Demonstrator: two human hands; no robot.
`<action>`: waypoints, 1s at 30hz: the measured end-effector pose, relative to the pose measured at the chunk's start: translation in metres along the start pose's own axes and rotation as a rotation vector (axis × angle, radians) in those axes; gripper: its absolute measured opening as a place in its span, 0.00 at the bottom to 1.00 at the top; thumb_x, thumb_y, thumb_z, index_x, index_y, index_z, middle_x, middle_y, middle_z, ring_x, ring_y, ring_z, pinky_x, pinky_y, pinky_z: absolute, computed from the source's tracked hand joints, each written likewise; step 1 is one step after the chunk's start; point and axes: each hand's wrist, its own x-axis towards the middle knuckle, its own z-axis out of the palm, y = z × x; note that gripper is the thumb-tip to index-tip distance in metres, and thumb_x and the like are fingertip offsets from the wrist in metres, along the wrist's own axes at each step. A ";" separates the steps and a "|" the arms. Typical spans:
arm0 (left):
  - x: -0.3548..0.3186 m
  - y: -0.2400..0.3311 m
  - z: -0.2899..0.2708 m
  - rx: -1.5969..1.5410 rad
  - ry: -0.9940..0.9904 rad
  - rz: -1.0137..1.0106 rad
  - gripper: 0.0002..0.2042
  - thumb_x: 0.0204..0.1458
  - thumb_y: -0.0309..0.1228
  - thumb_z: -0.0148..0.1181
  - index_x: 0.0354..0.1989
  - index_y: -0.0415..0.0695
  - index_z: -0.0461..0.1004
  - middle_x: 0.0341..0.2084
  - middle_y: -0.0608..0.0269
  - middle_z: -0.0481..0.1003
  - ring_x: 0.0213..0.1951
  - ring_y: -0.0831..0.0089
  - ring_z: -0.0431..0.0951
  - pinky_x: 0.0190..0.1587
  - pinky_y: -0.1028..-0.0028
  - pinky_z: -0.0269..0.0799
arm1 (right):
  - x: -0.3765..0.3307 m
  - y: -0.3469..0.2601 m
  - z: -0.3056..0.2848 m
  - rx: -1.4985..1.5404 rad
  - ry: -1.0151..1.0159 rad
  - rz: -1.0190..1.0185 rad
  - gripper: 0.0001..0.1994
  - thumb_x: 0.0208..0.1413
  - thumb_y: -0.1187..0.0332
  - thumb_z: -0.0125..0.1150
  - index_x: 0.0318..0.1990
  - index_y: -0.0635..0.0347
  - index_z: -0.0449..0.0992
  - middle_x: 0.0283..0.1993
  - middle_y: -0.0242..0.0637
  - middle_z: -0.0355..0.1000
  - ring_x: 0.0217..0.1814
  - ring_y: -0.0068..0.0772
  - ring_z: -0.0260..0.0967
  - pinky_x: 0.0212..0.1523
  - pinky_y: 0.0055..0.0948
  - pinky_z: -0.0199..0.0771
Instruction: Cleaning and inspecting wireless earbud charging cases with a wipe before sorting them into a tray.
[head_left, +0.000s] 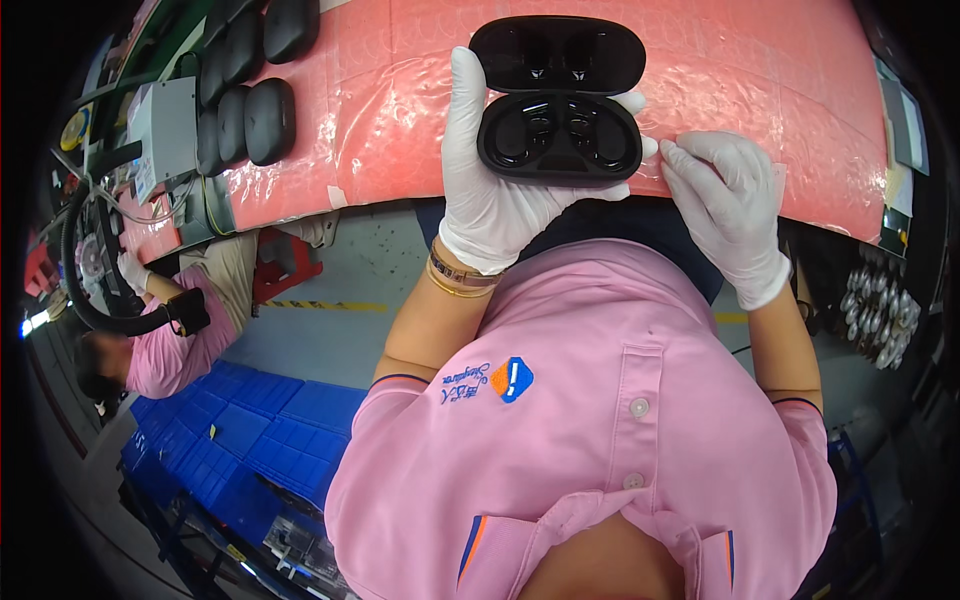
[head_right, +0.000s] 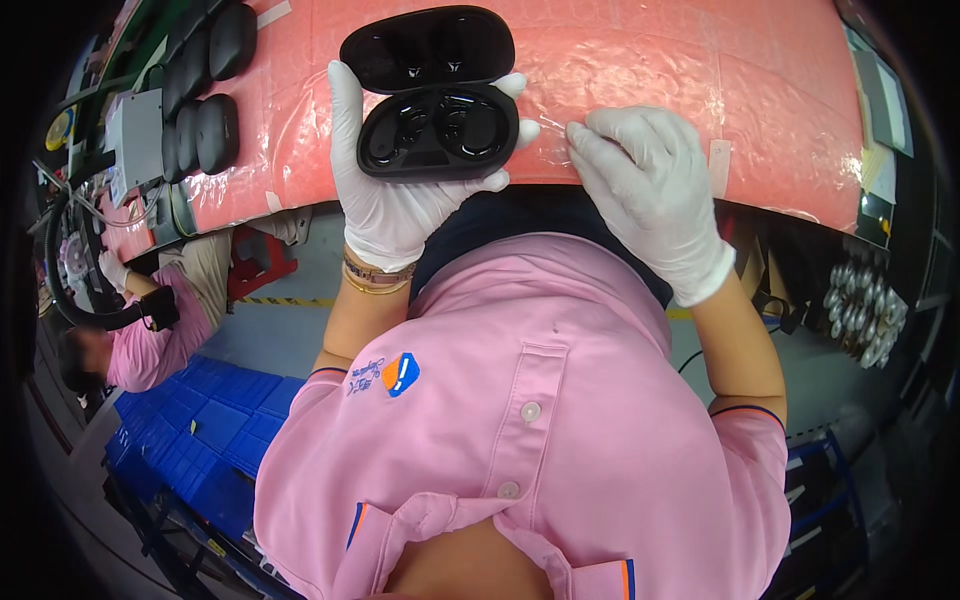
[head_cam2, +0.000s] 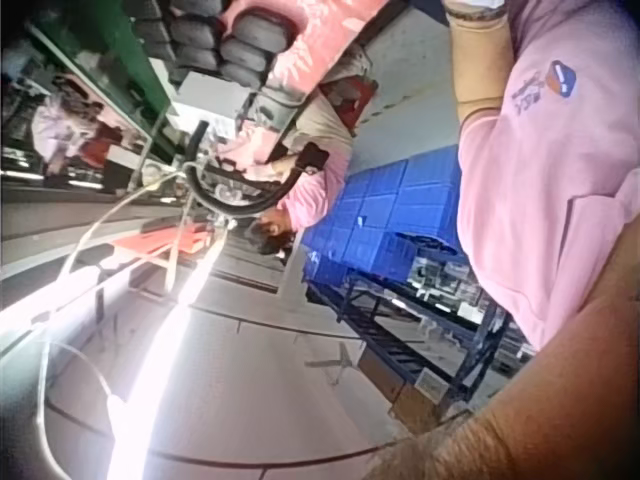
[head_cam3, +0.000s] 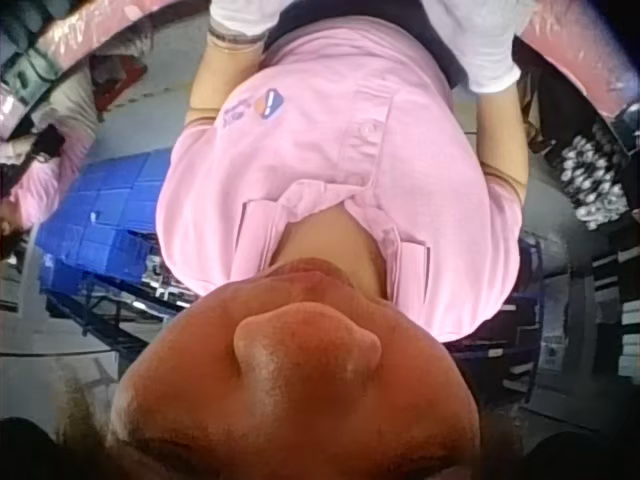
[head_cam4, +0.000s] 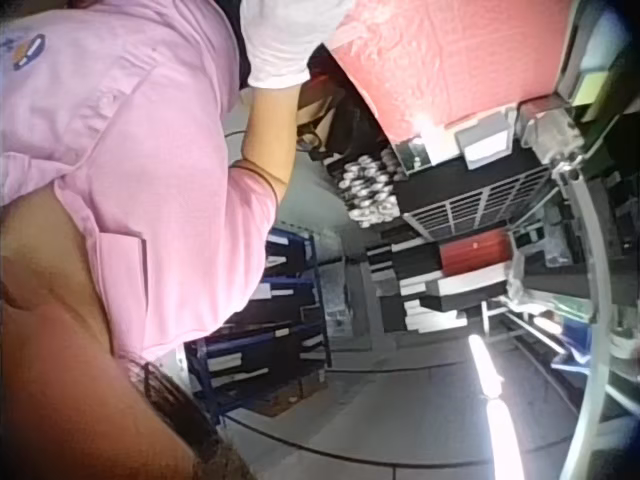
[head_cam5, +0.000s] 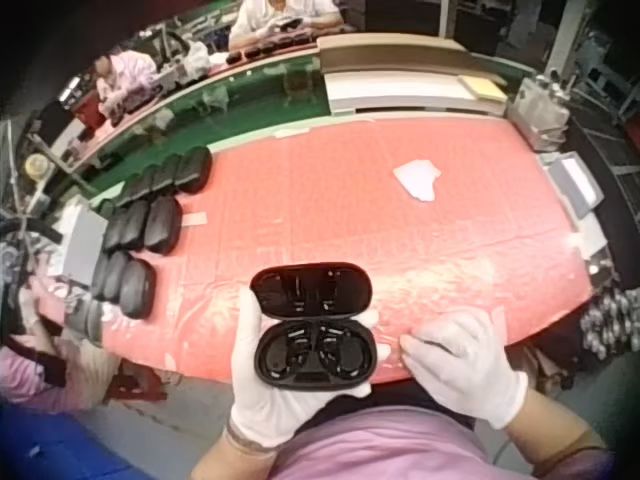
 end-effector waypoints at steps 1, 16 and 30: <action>-0.001 0.000 -0.002 -0.023 -0.004 0.007 0.47 0.53 0.69 0.35 0.61 0.30 0.58 0.50 0.35 0.69 0.48 0.39 0.75 0.40 0.49 0.81 | 0.003 -0.002 -0.005 0.003 0.001 -0.008 0.08 0.47 0.79 0.65 0.37 0.63 0.77 0.37 0.38 0.72 0.36 0.37 0.69 0.37 0.32 0.69; -0.001 -0.033 0.028 0.356 0.263 0.252 0.42 0.56 0.67 0.27 0.53 0.36 0.68 0.41 0.48 0.77 0.40 0.61 0.80 0.44 0.64 0.78 | 0.020 -0.060 0.007 1.554 -0.259 1.052 0.25 0.66 0.48 0.40 0.28 0.60 0.73 0.18 0.30 0.64 0.17 0.16 0.53 0.21 0.15 0.51; 0.006 -0.019 0.008 0.126 0.134 0.156 0.44 0.56 0.68 0.27 0.55 0.34 0.67 0.43 0.43 0.75 0.42 0.58 0.79 0.44 0.61 0.79 | 0.027 -0.057 0.017 1.380 -0.293 0.929 0.33 0.64 0.38 0.28 0.47 0.61 0.69 0.25 0.31 0.65 0.20 0.20 0.58 0.22 0.20 0.59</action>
